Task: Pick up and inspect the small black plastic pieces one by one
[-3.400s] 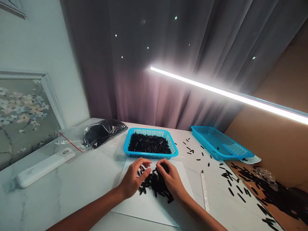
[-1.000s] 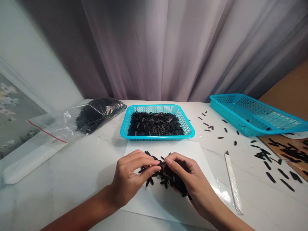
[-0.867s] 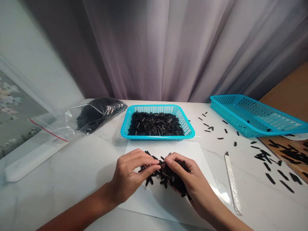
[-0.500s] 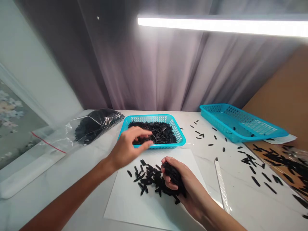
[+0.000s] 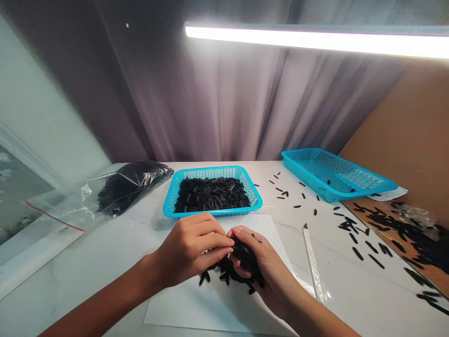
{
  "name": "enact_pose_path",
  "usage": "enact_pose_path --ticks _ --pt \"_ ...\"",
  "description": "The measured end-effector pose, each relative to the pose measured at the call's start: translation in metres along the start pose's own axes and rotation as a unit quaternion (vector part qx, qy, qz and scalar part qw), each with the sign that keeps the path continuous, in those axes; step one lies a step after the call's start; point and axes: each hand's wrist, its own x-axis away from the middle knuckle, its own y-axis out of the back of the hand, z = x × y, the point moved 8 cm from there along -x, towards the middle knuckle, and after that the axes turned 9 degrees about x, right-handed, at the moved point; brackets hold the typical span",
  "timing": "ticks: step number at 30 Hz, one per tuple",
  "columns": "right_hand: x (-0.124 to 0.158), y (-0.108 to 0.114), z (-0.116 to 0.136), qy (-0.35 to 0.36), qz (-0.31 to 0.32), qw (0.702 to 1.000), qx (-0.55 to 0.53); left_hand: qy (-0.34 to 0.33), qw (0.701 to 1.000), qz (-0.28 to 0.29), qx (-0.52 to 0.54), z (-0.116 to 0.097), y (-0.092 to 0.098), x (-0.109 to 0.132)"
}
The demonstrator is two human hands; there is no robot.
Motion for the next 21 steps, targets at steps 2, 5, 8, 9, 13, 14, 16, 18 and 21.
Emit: enact_pose_path --ticks 2,5,8,9,13,14,16,18,21 --pt "0.0 -0.001 0.001 -0.001 0.013 1.0 0.0 0.0 1.0 -0.028 0.003 0.0 0.004 0.0" --pt "-0.001 -0.002 0.002 -0.014 0.022 1.0 -0.017 0.027 0.998 -0.052 0.012 0.003 0.008 0.001" --pt "-0.002 0.0 0.0 -0.029 0.012 0.999 -0.033 0.048 0.996 -0.067 0.02 0.004 0.01 0.002" --pt "-0.002 0.0 -0.001 -0.032 0.011 0.999 -0.035 0.05 0.996 -0.071 0.02 0.004 0.011 0.002" --pt "-0.002 -0.001 -0.002 -0.029 0.02 0.999 -0.033 0.057 0.996 -0.068 0.015 0.006 0.01 0.004" --pt "-0.002 -0.001 -0.003 -0.029 0.021 0.999 -0.031 0.059 0.996 -0.067 0.013 0.007 0.01 0.005" --pt "-0.002 -0.001 -0.004 -0.032 0.022 0.999 -0.025 0.064 0.996 -0.067 0.009 0.009 0.01 0.006" --pt "-0.002 -0.001 -0.004 -0.035 0.026 0.999 -0.018 0.07 0.995 -0.065 0.013 0.011 0.009 0.005" --pt "-0.003 -0.002 -0.005 -0.042 0.033 0.998 -0.018 0.103 0.992 -0.058 0.046 0.015 0.007 0.003"
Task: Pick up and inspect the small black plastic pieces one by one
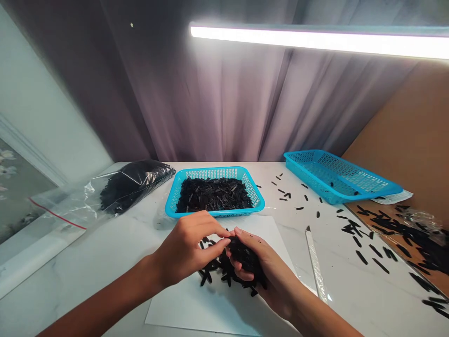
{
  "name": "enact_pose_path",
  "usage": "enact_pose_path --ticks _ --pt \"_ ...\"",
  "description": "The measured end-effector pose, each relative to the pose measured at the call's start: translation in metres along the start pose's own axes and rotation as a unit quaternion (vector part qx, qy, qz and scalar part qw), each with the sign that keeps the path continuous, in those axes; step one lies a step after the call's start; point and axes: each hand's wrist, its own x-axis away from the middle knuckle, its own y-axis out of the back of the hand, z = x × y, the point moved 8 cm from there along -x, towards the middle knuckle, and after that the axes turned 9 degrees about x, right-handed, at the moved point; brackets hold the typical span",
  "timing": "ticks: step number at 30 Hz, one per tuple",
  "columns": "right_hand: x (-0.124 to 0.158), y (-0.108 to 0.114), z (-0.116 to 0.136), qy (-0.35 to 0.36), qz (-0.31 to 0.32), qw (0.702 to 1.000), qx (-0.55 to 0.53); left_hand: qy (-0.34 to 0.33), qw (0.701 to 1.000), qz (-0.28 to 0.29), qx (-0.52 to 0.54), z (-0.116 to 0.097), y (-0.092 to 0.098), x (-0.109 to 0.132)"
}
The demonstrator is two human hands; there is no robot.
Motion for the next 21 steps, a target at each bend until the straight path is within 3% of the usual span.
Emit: enact_pose_path --ticks 3,7,10,12,15,18,21 --pt "-0.001 -0.001 -0.005 -0.022 0.01 1.0 -0.003 0.093 0.994 0.015 0.059 0.009 -0.005 0.0" --pt "-0.004 0.0 -0.011 -0.034 0.01 0.999 -0.019 0.246 0.958 0.048 0.137 0.026 -0.014 0.012" --pt "-0.007 0.004 -0.016 -0.041 -0.008 0.999 -0.033 0.317 0.931 0.013 0.18 0.044 -0.017 0.01" --pt "-0.009 0.006 -0.019 -0.053 -0.015 0.998 -0.038 0.333 0.924 -0.025 0.187 0.058 -0.021 -0.007" --pt "-0.01 0.006 -0.021 -0.058 -0.017 0.997 -0.045 0.298 0.933 0.003 0.204 0.066 -0.048 -0.06" --pt "-0.011 0.008 -0.015 -0.041 -0.029 0.997 -0.058 0.259 0.938 0.047 0.226 0.058 -0.076 -0.109" --pt "-0.013 0.014 -0.006 -0.012 -0.051 0.995 -0.083 0.224 0.949 0.071 0.212 0.039 -0.08 -0.118"
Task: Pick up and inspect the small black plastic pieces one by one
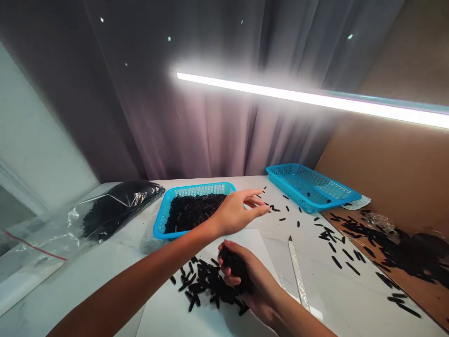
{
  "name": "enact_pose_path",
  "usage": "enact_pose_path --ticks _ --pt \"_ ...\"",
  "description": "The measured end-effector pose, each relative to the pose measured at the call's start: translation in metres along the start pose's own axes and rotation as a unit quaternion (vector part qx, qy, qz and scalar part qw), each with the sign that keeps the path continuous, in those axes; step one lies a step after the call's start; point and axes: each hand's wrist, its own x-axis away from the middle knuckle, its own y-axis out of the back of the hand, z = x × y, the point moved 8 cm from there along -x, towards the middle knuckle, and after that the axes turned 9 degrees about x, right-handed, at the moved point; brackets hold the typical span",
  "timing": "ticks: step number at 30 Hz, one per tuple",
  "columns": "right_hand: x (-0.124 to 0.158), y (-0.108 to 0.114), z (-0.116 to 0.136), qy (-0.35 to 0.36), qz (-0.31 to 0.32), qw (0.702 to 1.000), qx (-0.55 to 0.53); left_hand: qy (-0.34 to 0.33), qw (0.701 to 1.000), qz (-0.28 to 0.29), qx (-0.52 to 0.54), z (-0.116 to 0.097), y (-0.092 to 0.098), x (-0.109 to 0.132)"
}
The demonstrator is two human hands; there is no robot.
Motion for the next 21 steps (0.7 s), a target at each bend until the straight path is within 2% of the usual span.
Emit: enact_pose_path --ticks 3,5,8,11,16,21 --pt "-0.001 0.003 0.009 0.034 -0.016 0.999 -0.026 -0.026 0.998 0.023 -0.056 -0.005 0.007 0.035" --pt "0.0 0.002 0.011 0.049 -0.018 0.998 -0.034 -0.05 0.987 0.006 -0.149 -0.004 0.022 0.063" --pt "0.002 -0.001 0.011 0.062 -0.006 0.998 -0.027 -0.057 0.977 -0.011 -0.206 0.005 0.041 0.092" --pt "0.002 -0.003 0.01 0.073 0.008 0.997 0.003 -0.087 0.968 -0.035 -0.235 0.009 0.049 0.103" --pt "0.005 0.001 0.012 0.079 -0.009 0.996 0.04 -0.161 0.945 -0.043 -0.282 0.005 0.047 0.108" --pt "0.009 0.0 0.016 0.081 -0.015 0.995 0.055 -0.281 0.88 -0.014 -0.382 -0.01 0.037 0.123"
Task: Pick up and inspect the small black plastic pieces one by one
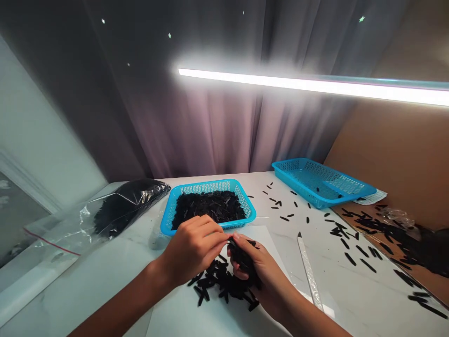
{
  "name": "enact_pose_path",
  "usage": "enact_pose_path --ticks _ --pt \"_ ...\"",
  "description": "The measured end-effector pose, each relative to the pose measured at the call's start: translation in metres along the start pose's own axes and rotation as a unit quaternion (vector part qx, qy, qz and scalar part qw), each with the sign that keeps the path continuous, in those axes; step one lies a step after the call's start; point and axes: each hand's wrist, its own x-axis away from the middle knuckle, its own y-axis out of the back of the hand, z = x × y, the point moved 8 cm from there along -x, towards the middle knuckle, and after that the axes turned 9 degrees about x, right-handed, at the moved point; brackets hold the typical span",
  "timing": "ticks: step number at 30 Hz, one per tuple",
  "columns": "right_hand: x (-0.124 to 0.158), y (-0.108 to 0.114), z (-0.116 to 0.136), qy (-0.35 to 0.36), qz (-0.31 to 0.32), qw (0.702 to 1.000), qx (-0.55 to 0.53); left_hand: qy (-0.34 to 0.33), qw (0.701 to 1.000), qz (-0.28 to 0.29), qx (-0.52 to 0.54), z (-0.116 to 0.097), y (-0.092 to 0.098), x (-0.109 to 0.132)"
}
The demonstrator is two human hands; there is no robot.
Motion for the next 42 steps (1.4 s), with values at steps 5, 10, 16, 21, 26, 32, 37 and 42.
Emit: enact_pose_path --ticks 5,10,16,21,26,32,37,42 --pt "0.0 -0.002 0.005 0.031 0.01 0.999 0.042 -0.004 0.999 -0.029 0.03 0.0 0.007 0.0" --pt "0.0 0.0 0.011 0.057 -0.001 0.995 0.081 0.082 0.99 -0.061 0.1 0.017 0.007 0.001" --pt "0.002 0.002 0.012 0.073 -0.008 0.993 0.092 0.113 0.983 -0.069 0.129 0.022 0.01 0.001" --pt "0.001 0.005 0.012 0.074 -0.024 0.992 0.1 0.095 0.983 -0.083 0.132 0.017 0.014 -0.001" --pt "-0.001 0.005 0.014 0.072 -0.017 0.993 0.094 0.071 0.984 -0.107 0.12 0.013 0.018 -0.001" --pt "0.0 0.005 0.013 0.071 -0.017 0.993 0.096 0.073 0.981 -0.112 0.141 0.014 0.018 -0.002" --pt "0.002 0.004 0.014 0.07 -0.018 0.993 0.096 0.068 0.981 -0.114 0.138 0.014 0.019 -0.002" --pt "0.002 0.004 0.015 0.079 -0.013 0.992 0.098 0.046 0.985 -0.105 0.128 0.009 0.019 -0.001"
